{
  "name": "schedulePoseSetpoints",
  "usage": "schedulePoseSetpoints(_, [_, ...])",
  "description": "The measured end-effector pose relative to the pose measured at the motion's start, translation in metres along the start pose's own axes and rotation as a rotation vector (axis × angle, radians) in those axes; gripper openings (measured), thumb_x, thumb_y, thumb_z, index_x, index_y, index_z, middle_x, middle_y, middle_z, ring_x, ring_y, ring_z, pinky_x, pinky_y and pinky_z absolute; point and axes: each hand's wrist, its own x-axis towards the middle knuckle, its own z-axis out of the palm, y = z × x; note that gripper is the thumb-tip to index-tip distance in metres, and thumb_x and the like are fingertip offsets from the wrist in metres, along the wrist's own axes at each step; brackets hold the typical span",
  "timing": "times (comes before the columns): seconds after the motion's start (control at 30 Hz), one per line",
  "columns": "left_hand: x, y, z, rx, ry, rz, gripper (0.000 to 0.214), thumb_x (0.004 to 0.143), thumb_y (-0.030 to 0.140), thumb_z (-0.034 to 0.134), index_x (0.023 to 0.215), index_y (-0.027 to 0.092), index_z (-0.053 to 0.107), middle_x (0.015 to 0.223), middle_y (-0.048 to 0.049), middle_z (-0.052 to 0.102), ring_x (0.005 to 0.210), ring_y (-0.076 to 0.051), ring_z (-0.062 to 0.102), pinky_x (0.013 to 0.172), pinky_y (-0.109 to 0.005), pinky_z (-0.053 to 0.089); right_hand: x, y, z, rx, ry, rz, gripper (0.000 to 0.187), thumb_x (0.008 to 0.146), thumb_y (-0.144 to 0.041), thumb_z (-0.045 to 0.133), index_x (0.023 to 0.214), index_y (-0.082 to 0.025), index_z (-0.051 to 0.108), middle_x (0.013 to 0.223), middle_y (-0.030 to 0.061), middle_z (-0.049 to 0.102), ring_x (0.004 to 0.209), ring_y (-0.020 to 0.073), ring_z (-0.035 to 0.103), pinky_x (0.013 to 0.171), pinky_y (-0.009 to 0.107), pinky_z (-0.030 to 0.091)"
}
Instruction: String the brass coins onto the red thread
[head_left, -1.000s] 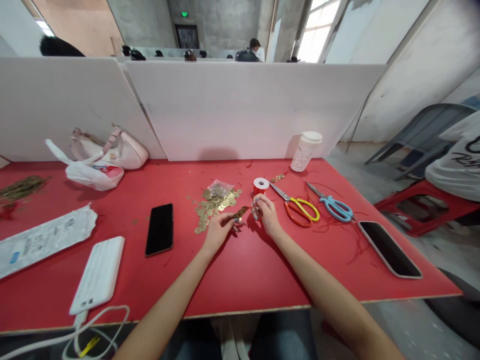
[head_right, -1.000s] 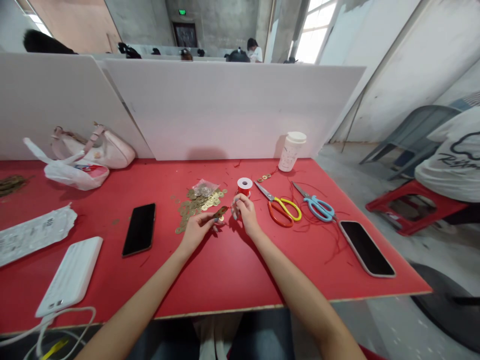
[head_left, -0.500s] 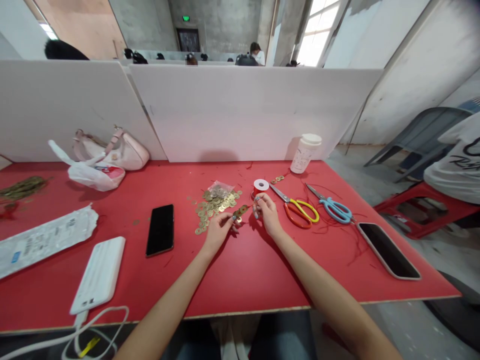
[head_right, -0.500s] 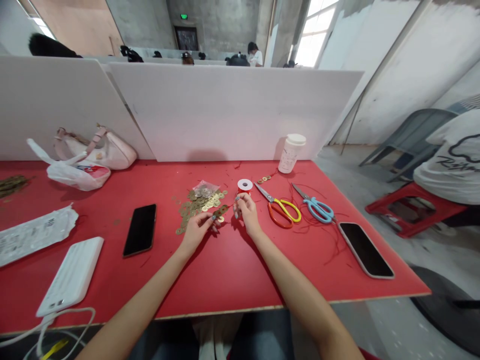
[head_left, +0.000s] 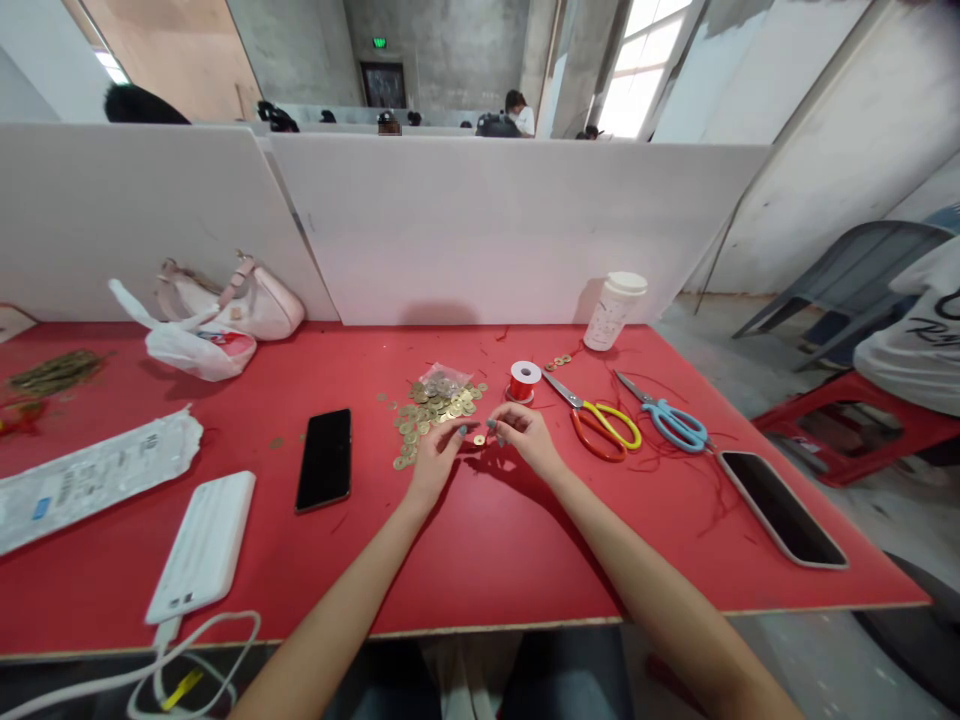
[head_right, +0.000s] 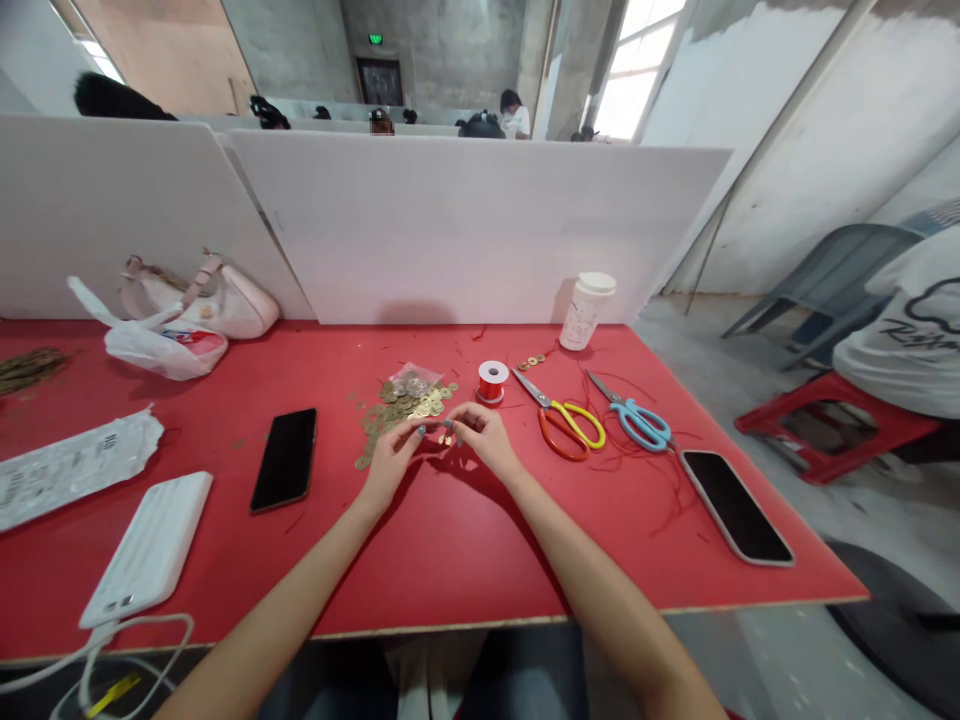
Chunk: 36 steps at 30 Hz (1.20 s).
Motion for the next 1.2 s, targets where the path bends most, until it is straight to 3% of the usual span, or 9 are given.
schedulePoseSetpoints(0.2, [-0.003,-0.003,0.006,-0.039,-0.164,-0.131,0.038,0.076,0.052,0.071,0.084,0.015,0.076,0.081,-0.0095,0.076,0.078,-0.024,0.072,0.073,-0.035,0.059,0.002,0.004,-0.001,-0.001,-0.012,-0.014,0.018,0.075,-0.037,0.072,0.079,-0.020,0.068,0.068,0.0000,0.067,0.061,0.0142,0.059,0.060,0.026,0.049])
schedulePoseSetpoints(0.4, [-0.004,-0.005,0.006,-0.037,-0.079,-0.133,0.030,0.068,0.041,0.079,0.083,0.016,0.074,0.077,-0.0062,0.074,0.064,-0.020,0.069,0.060,-0.032,0.059,0.003,0.006,-0.003,0.001,-0.036,-0.029,0.012,0.078,-0.032,0.066,0.083,-0.021,0.070,0.079,0.0012,0.069,0.067,0.0137,0.059,0.065,0.026,0.049])
schedulePoseSetpoints(0.57, [-0.001,-0.005,0.001,0.150,0.022,-0.005,0.017,0.070,0.032,0.076,0.076,0.017,0.071,0.072,-0.0035,0.069,0.061,-0.017,0.066,0.061,-0.030,0.055,-0.001,0.004,-0.005,0.079,-0.131,0.007,0.013,0.078,-0.024,0.060,0.084,-0.021,0.070,0.080,0.0016,0.068,0.072,0.0142,0.062,0.070,0.026,0.050])
schedulePoseSetpoints(0.7, [0.001,-0.005,0.000,0.231,0.049,0.060,0.016,0.069,0.029,0.077,0.070,0.017,0.067,0.073,-0.0023,0.064,0.062,-0.015,0.062,0.062,-0.028,0.051,-0.001,0.006,-0.004,0.076,-0.129,0.022,0.009,0.077,-0.029,0.069,0.081,-0.021,0.069,0.077,0.0011,0.068,0.068,0.0131,0.062,0.067,0.026,0.050])
schedulePoseSetpoints(0.8, [0.000,-0.004,0.000,0.204,0.026,0.043,0.019,0.068,0.031,0.077,0.069,0.016,0.065,0.070,-0.0012,0.063,0.059,-0.015,0.061,0.060,-0.027,0.051,0.002,0.010,-0.004,0.068,-0.108,0.045,0.018,0.071,-0.034,0.078,0.078,-0.021,0.067,0.074,-0.0001,0.067,0.067,0.0131,0.063,0.067,0.027,0.052])
schedulePoseSetpoints(0.93, [-0.016,0.004,0.001,0.212,-0.058,-0.050,0.024,0.069,0.036,0.077,0.074,0.016,0.066,0.065,-0.0011,0.066,0.058,-0.017,0.062,0.057,-0.027,0.050,0.004,0.016,-0.004,0.095,-0.097,0.079,0.025,0.069,-0.036,0.081,0.080,-0.021,0.065,0.075,-0.0006,0.068,0.070,0.0144,0.067,0.072,0.030,0.055])
schedulePoseSetpoints(1.03, [-0.040,0.013,0.003,0.208,-0.142,-0.140,0.024,0.084,0.039,0.062,0.079,0.016,0.066,0.057,-0.0012,0.065,0.051,-0.018,0.062,0.061,-0.031,0.051,0.002,0.017,-0.004,0.091,-0.187,0.134,0.023,0.072,-0.034,0.079,0.083,-0.021,0.065,0.077,0.0000,0.069,0.072,0.0149,0.068,0.074,0.030,0.055])
schedulePoseSetpoints(1.13, [-0.063,0.017,0.004,0.553,-0.076,-0.020,0.020,0.086,0.031,0.061,0.072,0.018,0.068,0.072,-0.0047,0.071,0.072,-0.021,0.066,0.076,-0.035,0.049,-0.001,0.016,-0.002,0.010,-0.341,0.173,0.016,0.074,-0.029,0.074,0.084,-0.019,0.066,0.078,0.0015,0.070,0.070,0.0149,0.068,0.071,0.029,0.055])
schedulePoseSetpoints(1.2, [-0.073,0.017,0.002,0.824,-0.032,0.005,0.022,0.086,0.032,0.063,0.068,0.019,0.065,0.069,-0.0039,0.067,0.073,-0.023,0.064,0.078,-0.038,0.047,-0.003,0.016,0.001,-0.048,-0.418,0.183,0.013,0.075,-0.026,0.070,0.084,-0.018,0.066,0.078,0.0024,0.070,0.070,0.0155,0.069,0.070,0.029,0.055])
